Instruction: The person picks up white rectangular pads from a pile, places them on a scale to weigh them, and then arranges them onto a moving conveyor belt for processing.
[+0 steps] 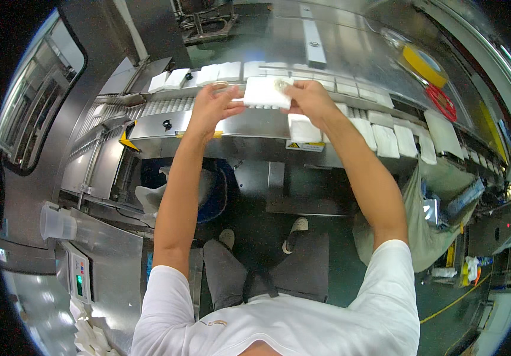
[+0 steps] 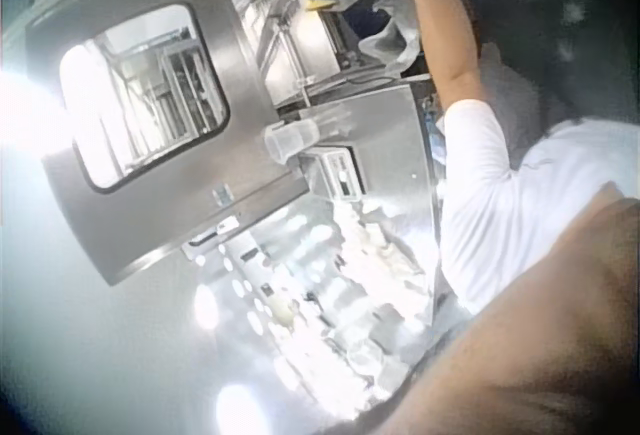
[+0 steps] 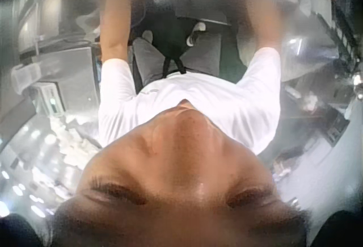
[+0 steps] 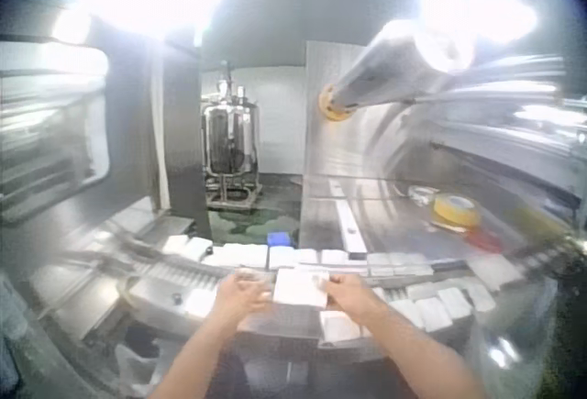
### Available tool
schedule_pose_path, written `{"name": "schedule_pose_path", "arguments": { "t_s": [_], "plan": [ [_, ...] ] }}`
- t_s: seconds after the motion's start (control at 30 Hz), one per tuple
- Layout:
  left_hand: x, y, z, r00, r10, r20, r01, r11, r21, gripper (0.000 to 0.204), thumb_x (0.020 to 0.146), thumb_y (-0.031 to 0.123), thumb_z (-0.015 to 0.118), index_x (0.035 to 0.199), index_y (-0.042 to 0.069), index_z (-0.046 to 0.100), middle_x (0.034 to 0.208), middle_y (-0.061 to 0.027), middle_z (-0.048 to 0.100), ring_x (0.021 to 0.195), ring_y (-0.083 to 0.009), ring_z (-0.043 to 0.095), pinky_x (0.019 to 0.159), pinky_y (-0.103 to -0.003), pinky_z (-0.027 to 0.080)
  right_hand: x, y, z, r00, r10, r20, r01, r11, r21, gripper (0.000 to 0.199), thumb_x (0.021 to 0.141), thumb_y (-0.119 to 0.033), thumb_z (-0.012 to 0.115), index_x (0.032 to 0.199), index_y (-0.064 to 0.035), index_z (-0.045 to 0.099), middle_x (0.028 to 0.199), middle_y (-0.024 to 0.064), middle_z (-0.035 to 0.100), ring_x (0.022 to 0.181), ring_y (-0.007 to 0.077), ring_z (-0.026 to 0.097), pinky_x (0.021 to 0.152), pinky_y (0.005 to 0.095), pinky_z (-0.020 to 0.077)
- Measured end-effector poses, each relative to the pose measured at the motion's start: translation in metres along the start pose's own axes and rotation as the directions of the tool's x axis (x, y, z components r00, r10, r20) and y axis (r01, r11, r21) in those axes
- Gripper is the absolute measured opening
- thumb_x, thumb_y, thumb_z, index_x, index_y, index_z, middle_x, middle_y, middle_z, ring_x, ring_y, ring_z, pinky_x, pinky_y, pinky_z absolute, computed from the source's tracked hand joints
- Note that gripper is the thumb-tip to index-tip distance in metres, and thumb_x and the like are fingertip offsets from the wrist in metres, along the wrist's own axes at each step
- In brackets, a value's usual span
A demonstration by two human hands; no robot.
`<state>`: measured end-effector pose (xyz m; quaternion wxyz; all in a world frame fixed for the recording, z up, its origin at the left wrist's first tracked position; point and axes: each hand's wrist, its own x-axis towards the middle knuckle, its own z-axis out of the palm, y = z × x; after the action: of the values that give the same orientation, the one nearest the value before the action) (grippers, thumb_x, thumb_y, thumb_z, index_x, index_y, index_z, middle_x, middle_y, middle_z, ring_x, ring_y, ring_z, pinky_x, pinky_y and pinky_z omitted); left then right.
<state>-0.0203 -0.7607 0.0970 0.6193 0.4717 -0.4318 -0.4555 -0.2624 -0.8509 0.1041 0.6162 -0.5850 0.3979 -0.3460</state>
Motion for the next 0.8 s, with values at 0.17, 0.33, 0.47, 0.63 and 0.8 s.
{"name": "schedule_pose_path", "arguments": {
  "t_s": [0.17,0.33,0.47,0.63,0.8],
  "plan": [
    [0.003,-0.005,-0.059,0.977,0.07,-0.202,-0.076,0.997,-0.021,0.062,0.102,0.018,0.067,0.141,-0.019,0.036,0.123,-0.0315,0.064,0.099,-0.0348,0.075,0.082,-0.035,0.066,0.09,0.016,0.032,0.995,0.059,0.086,-0.068,0.992,0.103,0.038,0.102,-0.023,0.066,0.117,0.0129,0.063,0.116,0.0205,0.068,0.092,0.024,0.072,0.085,0.0353,0.0647],
    [-0.083,-0.016,-0.079,0.938,0.121,-0.325,-0.114,0.993,0.041,0.045,0.104,0.016,0.064,0.136,-0.009,0.045,0.121,-0.0246,0.068,0.101,-0.0304,0.075,0.084,-0.035,0.064,0.133,0.041,0.004,0.995,0.005,-0.097,-0.069,0.743,-0.666,0.04,0.101,-0.03,0.064,0.111,0.0089,0.066,0.09,0.0153,0.073,0.073,0.0205,0.074,0.066,0.0328,0.0617],
    [-0.188,-0.059,-0.077,0.9,0.043,-0.434,-0.028,0.999,0.041,0.03,0.106,0.012,0.058,0.132,0.0,0.05,0.117,-0.0177,0.07,0.093,-0.0243,0.075,0.077,-0.031,0.063,0.098,0.041,-0.005,0.962,-0.272,0.026,0.194,0.612,-0.766,0.029,0.101,-0.026,0.058,0.103,0.0007,0.069,0.084,0.0113,0.073,0.071,0.0167,0.072,0.065,0.031,0.0588],
    [-0.285,-0.162,-0.058,0.92,-0.253,-0.299,0.245,0.967,-0.067,0.036,0.105,0.01,0.061,0.136,0.002,0.045,0.111,-0.0142,0.071,0.092,-0.019,0.072,0.077,-0.031,0.06,0.101,0.039,0.066,0.954,-0.234,0.186,0.286,0.531,-0.798,0.036,0.096,-0.034,0.066,0.102,0.0007,0.074,0.092,0.0149,0.075,0.083,0.0238,0.073,0.077,0.0399,0.0587],
    [-0.329,-0.168,-0.038,0.9,-0.395,-0.182,0.39,0.918,-0.068,0.043,0.103,0.008,0.063,0.141,0.001,0.043,0.114,-0.0143,0.07,0.096,-0.0187,0.072,0.082,-0.03,0.058,0.165,0.078,0.104,0.992,-0.037,0.124,0.127,0.456,-0.881,0.055,0.092,-0.054,0.062,0.1,-0.0017,0.08,0.102,0.024,0.075,0.094,0.0367,0.073,0.084,0.0486,0.0565]
  ]
}}
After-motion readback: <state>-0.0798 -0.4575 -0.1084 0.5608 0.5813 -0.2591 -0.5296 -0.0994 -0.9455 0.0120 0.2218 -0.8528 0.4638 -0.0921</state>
